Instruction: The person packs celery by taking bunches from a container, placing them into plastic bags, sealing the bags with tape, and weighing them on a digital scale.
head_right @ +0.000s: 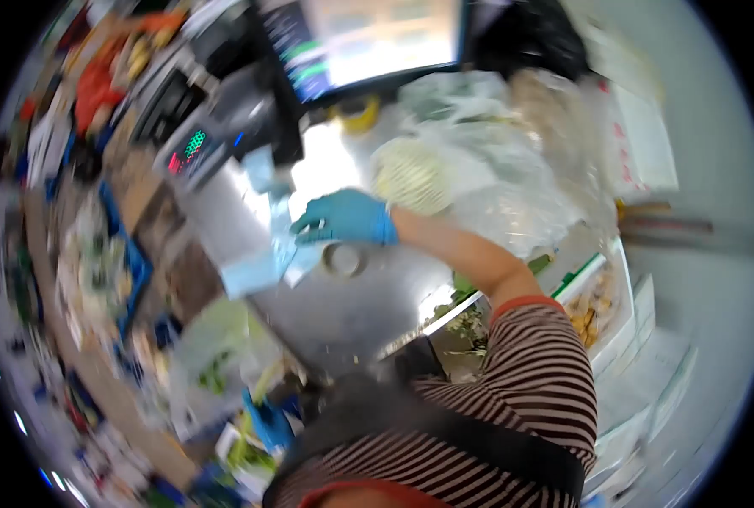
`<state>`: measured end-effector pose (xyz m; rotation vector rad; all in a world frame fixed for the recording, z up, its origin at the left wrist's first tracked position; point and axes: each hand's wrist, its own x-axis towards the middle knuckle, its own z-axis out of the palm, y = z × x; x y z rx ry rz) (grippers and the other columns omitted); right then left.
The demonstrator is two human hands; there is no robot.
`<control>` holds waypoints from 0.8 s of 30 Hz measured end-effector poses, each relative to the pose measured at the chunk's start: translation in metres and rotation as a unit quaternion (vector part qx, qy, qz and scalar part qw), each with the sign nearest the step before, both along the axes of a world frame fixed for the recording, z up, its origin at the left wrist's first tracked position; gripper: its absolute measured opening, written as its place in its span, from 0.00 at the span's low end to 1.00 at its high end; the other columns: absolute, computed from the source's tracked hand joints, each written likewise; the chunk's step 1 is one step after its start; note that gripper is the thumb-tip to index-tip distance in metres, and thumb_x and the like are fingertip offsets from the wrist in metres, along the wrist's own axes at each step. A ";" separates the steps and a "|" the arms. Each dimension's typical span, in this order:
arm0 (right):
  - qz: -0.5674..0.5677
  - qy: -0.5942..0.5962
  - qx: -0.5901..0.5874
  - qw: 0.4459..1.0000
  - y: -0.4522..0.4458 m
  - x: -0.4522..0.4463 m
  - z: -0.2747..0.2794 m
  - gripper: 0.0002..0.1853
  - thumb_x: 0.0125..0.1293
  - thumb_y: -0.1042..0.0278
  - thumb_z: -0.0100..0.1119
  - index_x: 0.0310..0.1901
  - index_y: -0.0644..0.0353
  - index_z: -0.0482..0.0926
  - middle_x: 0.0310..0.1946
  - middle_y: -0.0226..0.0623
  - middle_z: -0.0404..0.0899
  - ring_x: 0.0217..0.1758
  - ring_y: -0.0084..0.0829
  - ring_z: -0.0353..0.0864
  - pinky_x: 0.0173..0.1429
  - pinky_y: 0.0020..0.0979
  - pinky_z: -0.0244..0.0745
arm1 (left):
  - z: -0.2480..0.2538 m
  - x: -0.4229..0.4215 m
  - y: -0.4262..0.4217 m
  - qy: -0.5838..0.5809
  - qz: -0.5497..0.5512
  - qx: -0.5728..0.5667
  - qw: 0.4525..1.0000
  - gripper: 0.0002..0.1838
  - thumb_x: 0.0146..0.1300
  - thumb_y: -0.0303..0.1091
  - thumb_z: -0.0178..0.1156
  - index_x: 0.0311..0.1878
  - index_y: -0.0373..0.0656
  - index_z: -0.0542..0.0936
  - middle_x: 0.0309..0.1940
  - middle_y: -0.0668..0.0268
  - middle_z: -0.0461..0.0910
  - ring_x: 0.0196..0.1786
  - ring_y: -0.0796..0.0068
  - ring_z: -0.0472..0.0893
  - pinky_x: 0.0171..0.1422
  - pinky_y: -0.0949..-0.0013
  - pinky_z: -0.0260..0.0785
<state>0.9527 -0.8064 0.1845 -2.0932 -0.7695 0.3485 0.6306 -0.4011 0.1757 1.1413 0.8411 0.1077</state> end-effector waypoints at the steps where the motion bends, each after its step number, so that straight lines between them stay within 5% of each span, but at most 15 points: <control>1: 0.051 0.069 -0.031 0.996 0.048 -0.028 0.019 0.24 0.66 0.43 0.58 0.60 0.44 0.78 0.51 0.37 0.82 0.52 0.42 0.80 0.57 0.39 0.75 | 0.006 0.006 -0.008 -0.003 0.007 0.008 1.000 0.23 0.75 0.43 0.51 0.65 0.39 0.71 0.59 0.61 0.74 0.57 0.68 0.74 0.63 0.66 0.67; 3: 0.120 -0.035 0.096 0.988 0.141 -0.092 0.009 0.33 0.64 0.49 0.61 0.68 0.52 0.67 0.51 0.42 0.81 0.49 0.45 0.81 0.55 0.43 0.76 | 0.019 0.018 -0.025 -0.009 0.021 0.024 0.999 0.19 0.74 0.43 0.52 0.61 0.42 0.74 0.52 0.67 0.78 0.48 0.77 0.75 0.51 0.71 0.70; 5: 0.154 -0.073 0.146 0.974 0.213 -0.135 0.016 0.37 0.64 0.54 0.60 0.72 0.57 0.61 0.50 0.44 0.81 0.46 0.45 0.82 0.51 0.45 0.76 | 0.007 0.010 -0.009 -0.006 0.001 0.092 0.996 0.18 0.74 0.38 0.53 0.60 0.39 0.76 0.55 0.66 0.77 0.52 0.76 0.75 0.58 0.69 0.67; 10: 0.258 -0.083 -0.012 0.962 0.328 -0.195 -0.043 0.40 0.61 0.66 0.60 0.74 0.57 0.54 0.40 0.46 0.80 0.40 0.41 0.82 0.43 0.44 0.76 | 0.007 -0.002 0.025 -0.009 0.061 0.152 0.986 0.18 0.72 0.35 0.56 0.61 0.37 0.75 0.58 0.62 0.75 0.58 0.70 0.73 0.68 0.63 0.62; 14: 0.250 -0.149 0.053 0.955 0.406 -0.202 -0.100 0.24 0.61 0.72 0.55 0.61 0.60 0.71 0.34 0.43 0.79 0.36 0.44 0.83 0.40 0.45 0.78 | 0.024 -0.018 0.118 -0.110 0.121 0.122 0.979 0.24 0.72 0.38 0.54 0.68 0.40 0.70 0.68 0.56 0.69 0.71 0.61 0.67 0.77 0.57 0.55; 16: 0.263 -0.132 0.012 0.956 0.459 -0.194 -0.118 0.18 0.62 0.72 0.54 0.54 0.60 0.78 0.36 0.44 0.81 0.38 0.44 0.84 0.41 0.45 0.78 | 0.030 -0.021 0.174 -0.169 0.120 0.048 0.977 0.22 0.71 0.34 0.55 0.66 0.40 0.71 0.67 0.57 0.70 0.69 0.66 0.68 0.76 0.60 0.55; 19: 0.256 -0.046 -0.117 0.959 0.524 -0.171 -0.154 0.13 0.64 0.70 0.53 0.47 0.58 0.83 0.42 0.45 0.83 0.45 0.46 0.84 0.46 0.46 0.79 | -0.006 -0.023 0.256 -0.029 -0.126 0.241 0.962 0.28 0.67 0.36 0.60 0.68 0.38 0.69 0.68 0.55 0.69 0.70 0.60 0.68 0.76 0.60 0.54; 20: 0.245 -0.005 -0.172 0.954 0.542 -0.160 -0.173 0.13 0.65 0.69 0.52 0.46 0.57 0.85 0.44 0.46 0.83 0.47 0.47 0.84 0.48 0.46 0.79 | -0.026 -0.023 0.283 -0.002 -0.160 0.352 0.922 0.30 0.65 0.37 0.62 0.68 0.37 0.68 0.67 0.54 0.69 0.70 0.58 0.68 0.76 0.60 0.54; 22: 0.234 0.033 -0.323 0.917 0.555 -0.150 -0.306 0.15 0.63 0.67 0.54 0.49 0.59 0.84 0.47 0.51 0.83 0.48 0.48 0.83 0.52 0.44 0.79 | -0.082 -0.029 0.337 0.043 -0.219 0.551 0.804 0.35 0.62 0.39 0.66 0.69 0.36 0.67 0.66 0.52 0.70 0.69 0.53 0.68 0.76 0.60 0.54; 23: 0.205 0.046 -0.384 0.899 0.544 -0.133 -0.311 0.15 0.63 0.67 0.55 0.49 0.59 0.83 0.47 0.51 0.83 0.49 0.48 0.83 0.52 0.44 0.79 | -0.116 -0.039 0.376 0.159 -0.198 0.521 0.815 0.40 0.59 0.41 0.69 0.70 0.34 0.64 0.66 0.48 0.70 0.68 0.50 0.69 0.73 0.60 0.57; 24: 0.176 0.054 -0.425 0.886 0.526 -0.120 -0.300 0.16 0.62 0.67 0.55 0.50 0.58 0.83 0.48 0.50 0.83 0.49 0.48 0.83 0.53 0.44 0.78 | -0.095 -0.020 0.383 0.171 -0.160 0.475 0.848 0.36 0.60 0.41 0.68 0.67 0.33 0.67 0.62 0.45 0.74 0.64 0.51 0.73 0.69 0.60 0.62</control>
